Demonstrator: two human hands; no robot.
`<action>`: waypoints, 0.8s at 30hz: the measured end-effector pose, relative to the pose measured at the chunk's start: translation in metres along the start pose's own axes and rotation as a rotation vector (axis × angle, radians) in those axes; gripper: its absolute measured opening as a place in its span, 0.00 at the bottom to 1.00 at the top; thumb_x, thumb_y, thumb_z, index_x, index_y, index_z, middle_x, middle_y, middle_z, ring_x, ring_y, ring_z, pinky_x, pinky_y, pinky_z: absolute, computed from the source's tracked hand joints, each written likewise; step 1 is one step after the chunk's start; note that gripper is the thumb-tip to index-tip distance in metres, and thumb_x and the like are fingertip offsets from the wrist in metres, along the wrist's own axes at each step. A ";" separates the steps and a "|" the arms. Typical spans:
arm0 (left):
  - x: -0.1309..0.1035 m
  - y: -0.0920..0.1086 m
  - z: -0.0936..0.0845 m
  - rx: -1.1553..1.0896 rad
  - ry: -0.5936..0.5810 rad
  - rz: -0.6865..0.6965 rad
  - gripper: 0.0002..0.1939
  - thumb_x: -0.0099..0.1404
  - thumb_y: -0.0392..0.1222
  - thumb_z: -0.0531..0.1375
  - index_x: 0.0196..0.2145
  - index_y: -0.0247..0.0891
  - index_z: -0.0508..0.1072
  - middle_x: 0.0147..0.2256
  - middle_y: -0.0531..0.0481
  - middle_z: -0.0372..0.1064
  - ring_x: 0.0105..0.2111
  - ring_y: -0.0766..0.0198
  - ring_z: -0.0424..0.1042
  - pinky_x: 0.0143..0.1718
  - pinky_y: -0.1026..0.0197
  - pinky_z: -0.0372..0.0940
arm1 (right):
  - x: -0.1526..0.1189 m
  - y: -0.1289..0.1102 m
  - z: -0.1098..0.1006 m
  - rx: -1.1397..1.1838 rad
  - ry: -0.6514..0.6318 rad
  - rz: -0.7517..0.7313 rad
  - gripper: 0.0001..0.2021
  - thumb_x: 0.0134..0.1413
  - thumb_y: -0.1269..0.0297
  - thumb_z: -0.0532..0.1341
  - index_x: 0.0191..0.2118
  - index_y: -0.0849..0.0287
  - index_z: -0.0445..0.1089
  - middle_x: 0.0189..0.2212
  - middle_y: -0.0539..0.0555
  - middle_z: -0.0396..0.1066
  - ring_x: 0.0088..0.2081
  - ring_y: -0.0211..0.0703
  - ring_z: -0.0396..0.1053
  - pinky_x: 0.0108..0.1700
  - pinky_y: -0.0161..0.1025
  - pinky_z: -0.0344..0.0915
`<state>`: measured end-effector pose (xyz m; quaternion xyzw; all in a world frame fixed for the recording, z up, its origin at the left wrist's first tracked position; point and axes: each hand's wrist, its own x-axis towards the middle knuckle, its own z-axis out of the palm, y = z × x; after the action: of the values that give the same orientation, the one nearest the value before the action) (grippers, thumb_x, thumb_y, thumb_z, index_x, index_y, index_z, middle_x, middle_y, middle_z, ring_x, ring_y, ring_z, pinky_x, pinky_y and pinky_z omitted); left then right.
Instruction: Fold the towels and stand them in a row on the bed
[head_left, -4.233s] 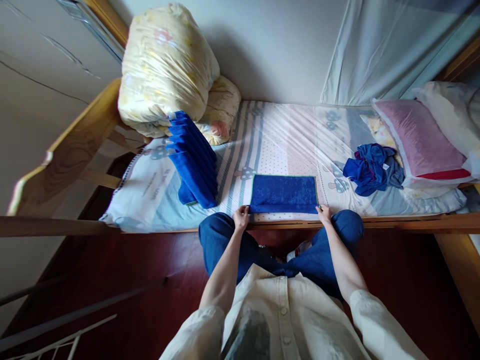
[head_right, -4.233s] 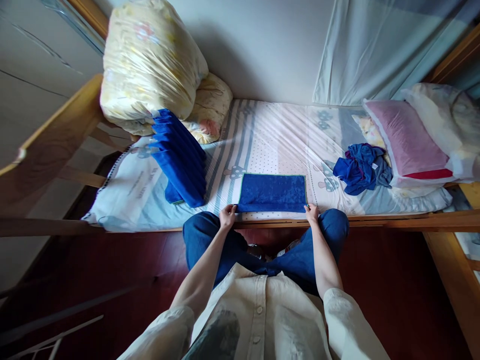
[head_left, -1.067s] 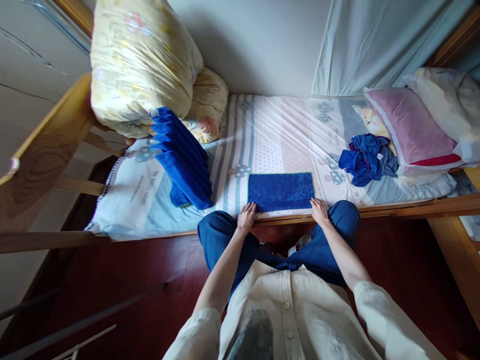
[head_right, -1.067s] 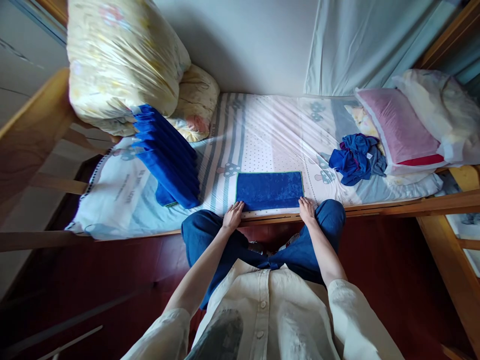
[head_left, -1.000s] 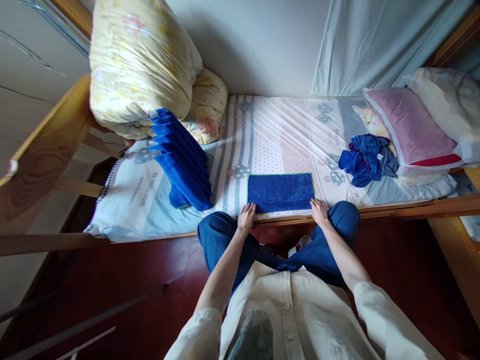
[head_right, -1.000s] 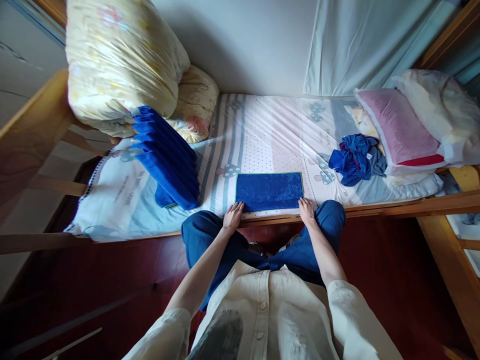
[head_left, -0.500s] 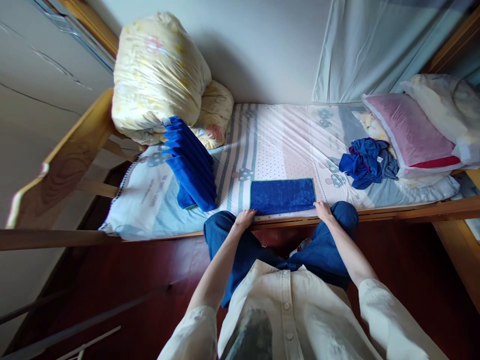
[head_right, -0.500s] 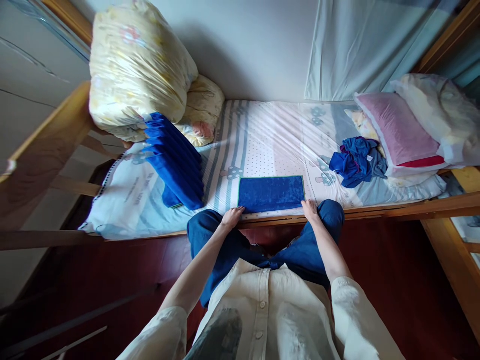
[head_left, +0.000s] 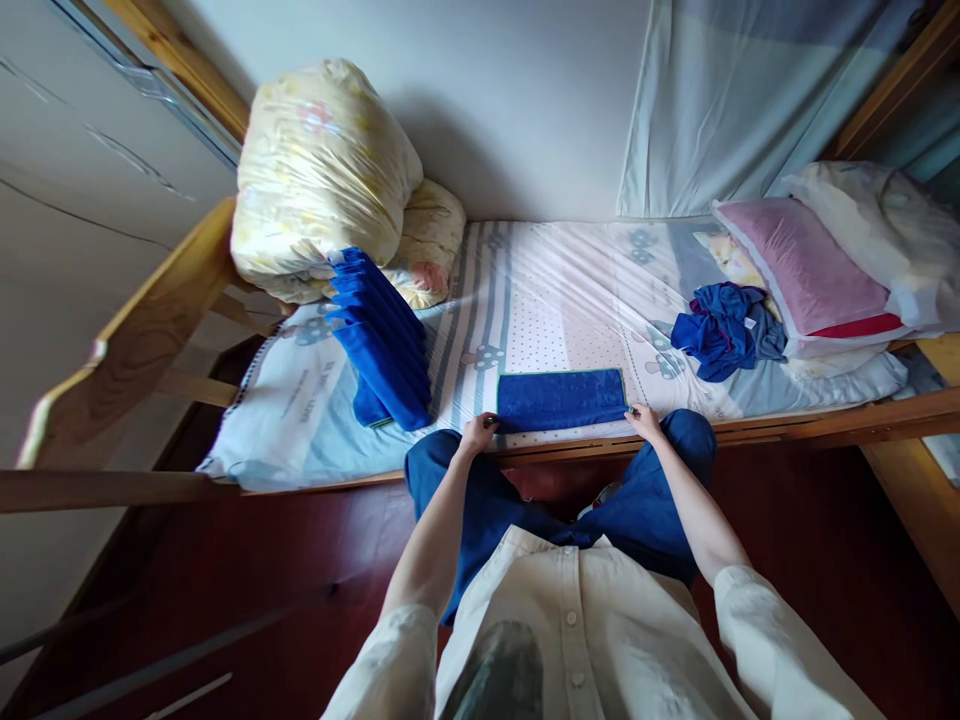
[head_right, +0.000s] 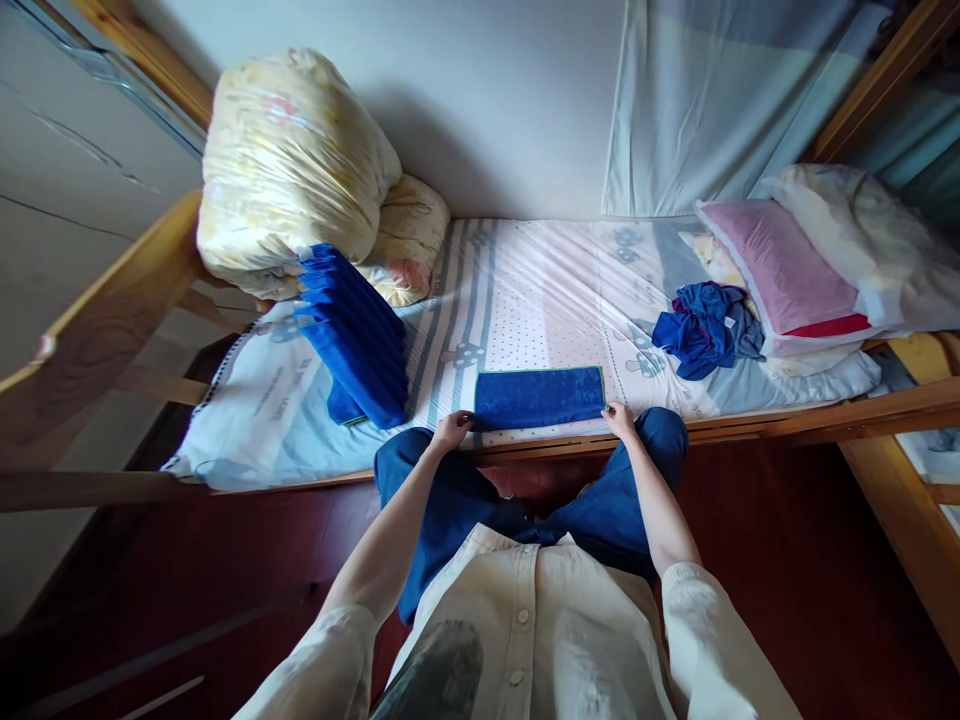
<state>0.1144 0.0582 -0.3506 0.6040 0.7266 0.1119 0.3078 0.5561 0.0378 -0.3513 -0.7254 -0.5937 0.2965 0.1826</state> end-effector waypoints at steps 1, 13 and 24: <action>0.000 0.000 0.001 -0.005 0.012 -0.022 0.12 0.60 0.37 0.61 0.41 0.40 0.80 0.34 0.46 0.80 0.41 0.53 0.80 0.48 0.55 0.72 | 0.000 0.000 0.002 0.027 0.010 0.000 0.07 0.54 0.66 0.63 0.36 0.59 0.78 0.33 0.53 0.80 0.37 0.46 0.77 0.43 0.40 0.73; -0.003 -0.003 0.007 -0.078 0.066 -0.129 0.09 0.63 0.43 0.60 0.37 0.39 0.79 0.31 0.46 0.79 0.37 0.54 0.79 0.40 0.58 0.71 | 0.002 -0.002 0.014 0.157 0.094 0.055 0.09 0.55 0.59 0.61 0.34 0.59 0.75 0.33 0.57 0.80 0.38 0.50 0.76 0.43 0.41 0.71; 0.008 -0.012 0.021 -0.103 0.114 -0.221 0.09 0.63 0.43 0.59 0.35 0.38 0.78 0.32 0.43 0.80 0.40 0.51 0.79 0.44 0.56 0.70 | 0.005 0.010 0.026 0.062 0.118 0.230 0.13 0.51 0.62 0.62 0.19 0.56 0.65 0.20 0.51 0.71 0.28 0.43 0.67 0.37 0.37 0.65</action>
<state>0.1160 0.0585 -0.3759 0.4961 0.7985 0.1485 0.3069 0.5469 0.0378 -0.3781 -0.7990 -0.4855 0.2902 0.2043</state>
